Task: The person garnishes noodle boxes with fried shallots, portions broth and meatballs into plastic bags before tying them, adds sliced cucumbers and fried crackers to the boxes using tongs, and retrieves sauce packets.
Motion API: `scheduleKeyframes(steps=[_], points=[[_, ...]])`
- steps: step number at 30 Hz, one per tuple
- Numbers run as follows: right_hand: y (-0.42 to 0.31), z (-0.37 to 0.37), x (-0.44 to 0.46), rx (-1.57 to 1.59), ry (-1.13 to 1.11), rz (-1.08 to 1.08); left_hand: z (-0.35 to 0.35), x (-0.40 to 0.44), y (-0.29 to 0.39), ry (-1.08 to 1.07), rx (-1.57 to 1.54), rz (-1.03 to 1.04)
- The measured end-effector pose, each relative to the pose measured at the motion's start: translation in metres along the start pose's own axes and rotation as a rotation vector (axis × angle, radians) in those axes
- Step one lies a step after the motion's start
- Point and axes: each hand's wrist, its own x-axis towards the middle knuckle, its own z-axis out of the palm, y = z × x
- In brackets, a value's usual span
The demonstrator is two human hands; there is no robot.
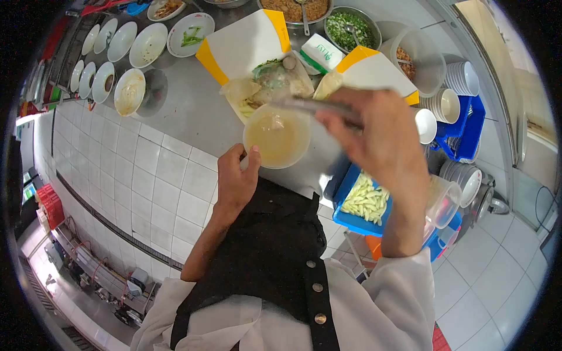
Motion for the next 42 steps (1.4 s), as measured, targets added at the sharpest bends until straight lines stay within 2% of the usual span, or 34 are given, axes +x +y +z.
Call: scheduleKeyframes(steps=[1, 3, 5, 8, 10, 12, 14, 16, 18, 23, 27, 31, 32, 34, 36, 38, 42], points=[[0.007, -0.003, 0.012, 0.010, 0.040, 0.058, 0.000, 0.000, -0.001, 0.000, -0.005, -0.002], [0.046, 0.031, 0.045, -0.199, 0.364, -0.233, 0.001, -0.001, 0.001, 0.008, -0.012, -0.015], [0.063, 0.068, 0.079, -0.221, 0.415, -0.198, 0.001, -0.002, 0.001, 0.018, -0.019, -0.031], [0.077, 0.099, 0.093, -0.284, 0.369, -0.111, 0.001, -0.005, -0.002, 0.009, 0.011, -0.007], [0.052, 0.065, 0.062, -0.190, 0.367, -0.028, -0.001, -0.005, 0.002, -0.001, -0.022, -0.070], [0.024, 0.020, 0.021, 0.058, 0.237, -0.002, 0.003, -0.008, -0.006, 0.003, -0.020, -0.053], [0.008, 0.002, -0.021, 0.126, 0.000, 0.021, 0.007, -0.010, -0.007, -0.001, -0.018, -0.022], [-0.005, 0.024, -0.036, -0.127, -0.123, -0.110, 0.008, -0.009, 0.001, -0.013, 0.027, 0.041], [-0.009, 0.072, -0.033, -0.311, -0.239, -0.020, 0.012, -0.010, 0.006, -0.042, 0.048, 0.070], [0.011, 0.119, -0.032, -0.172, -0.147, 0.007, 0.023, -0.010, 0.021, -0.076, 0.068, 0.157], [0.016, 0.074, -0.061, -0.126, -0.081, 0.092, 0.038, -0.006, 0.018, -0.119, 0.083, 0.162], [0.036, 0.014, -0.099, 0.190, 0.129, 0.262, 0.053, -0.001, 0.008, -0.137, 0.035, 0.106], [0.044, 0.004, -0.104, 0.188, 0.131, 0.265, 0.055, 0.000, 0.005, -0.141, 0.033, 0.108], [0.062, -0.011, -0.109, 0.145, 0.320, 0.413, 0.060, 0.000, -0.002, -0.137, 0.023, 0.121], [0.099, -0.006, -0.098, -0.105, 0.336, 0.395, 0.065, -0.001, -0.004, -0.139, -0.001, 0.131], [0.141, 0.025, -0.082, -0.235, 0.304, 0.472, 0.069, -0.002, -0.007, -0.143, -0.022, 0.147], [0.177, 0.067, -0.079, -0.293, 0.296, 0.510, 0.072, -0.008, -0.012, -0.205, -0.050, 0.122]])
